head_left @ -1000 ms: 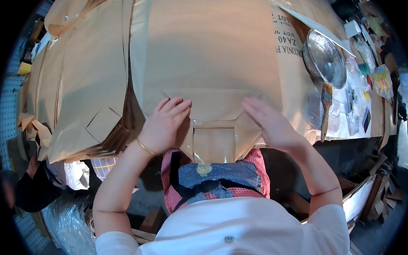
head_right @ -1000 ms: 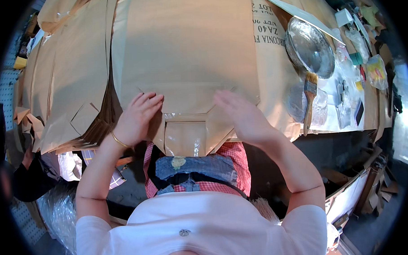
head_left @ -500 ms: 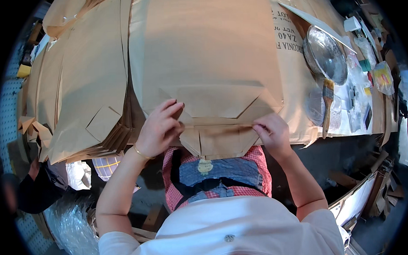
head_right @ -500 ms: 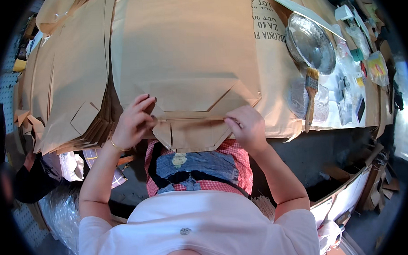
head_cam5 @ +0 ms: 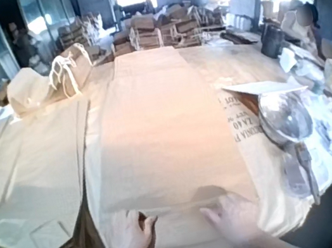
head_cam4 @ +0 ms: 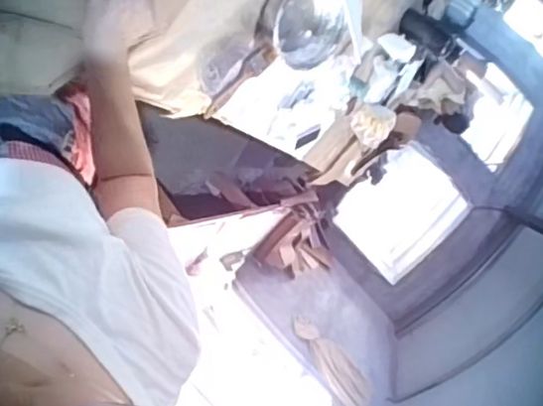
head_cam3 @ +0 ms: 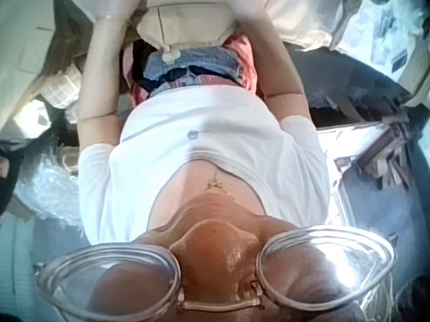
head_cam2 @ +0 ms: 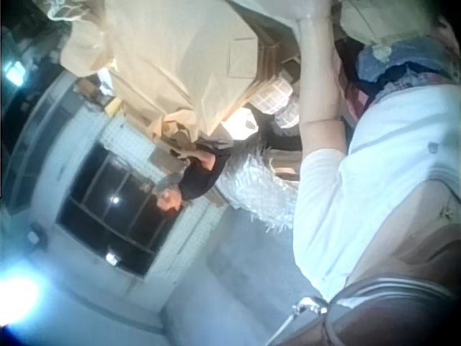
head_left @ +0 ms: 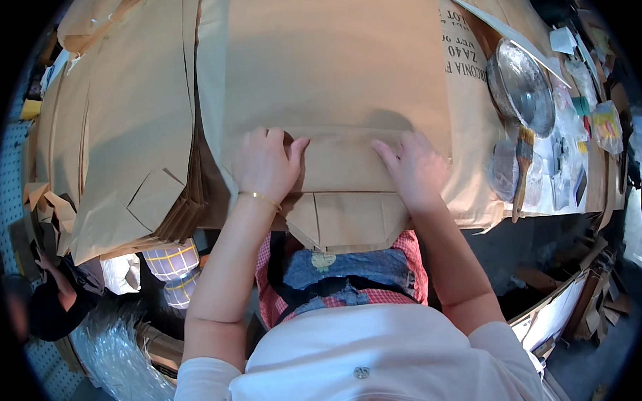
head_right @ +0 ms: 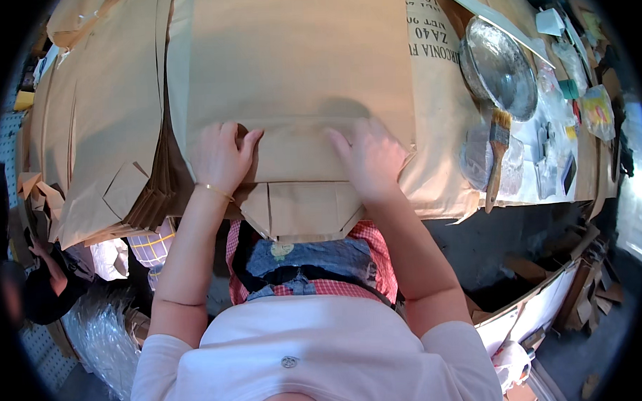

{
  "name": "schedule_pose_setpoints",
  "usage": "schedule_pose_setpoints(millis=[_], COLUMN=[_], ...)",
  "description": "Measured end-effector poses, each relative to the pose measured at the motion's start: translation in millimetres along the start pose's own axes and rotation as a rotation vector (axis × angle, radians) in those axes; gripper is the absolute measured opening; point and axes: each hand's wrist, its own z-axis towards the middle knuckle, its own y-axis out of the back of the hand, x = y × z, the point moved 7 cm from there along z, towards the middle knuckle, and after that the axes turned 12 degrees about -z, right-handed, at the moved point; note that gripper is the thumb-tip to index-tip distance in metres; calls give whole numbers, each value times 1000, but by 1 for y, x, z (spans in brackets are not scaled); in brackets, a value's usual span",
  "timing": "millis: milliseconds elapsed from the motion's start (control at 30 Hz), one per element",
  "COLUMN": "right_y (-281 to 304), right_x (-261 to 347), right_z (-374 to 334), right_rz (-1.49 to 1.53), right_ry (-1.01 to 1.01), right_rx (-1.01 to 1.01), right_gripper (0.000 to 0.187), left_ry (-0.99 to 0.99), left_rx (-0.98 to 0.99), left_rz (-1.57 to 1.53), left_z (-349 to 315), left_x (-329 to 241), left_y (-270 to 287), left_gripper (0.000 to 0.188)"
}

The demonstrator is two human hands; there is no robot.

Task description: The person folds flat cardboard pieces into box shapes, applies adhesive with a brush, and presses the flaps to secure them. The person repeats this process for multiple boxes, stacking the finished ones on the table.

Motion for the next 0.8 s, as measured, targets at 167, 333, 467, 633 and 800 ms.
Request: schedule_pose_setpoints(millis=[167, 333, 467, 633, 800], right_y=[4, 28, -5, 6, 74], right_x=[-4, 51, 80, 36, -22], right_z=[6, -38, -41, -46, -16], right_rz=[92, 142, -98, -124, 443], right_ry=[-47, 530, 550, 509, 94], right_rx=[103, -111, 106, 79, -148], right_gripper=[32, 63, 83, 78, 49], left_ry=[0, -589, -447, -338, -367], left_rx=[53, 161, 231, 238, 42], left_rz=[55, -40, 54, 220, 489], left_z=[8, -47, -39, -39, -47], left_x=[-14, -57, -41, -25, -79], left_y=[12, 15, -19, -11, -6], left_gripper=[36, 70, 81, 86, 59])
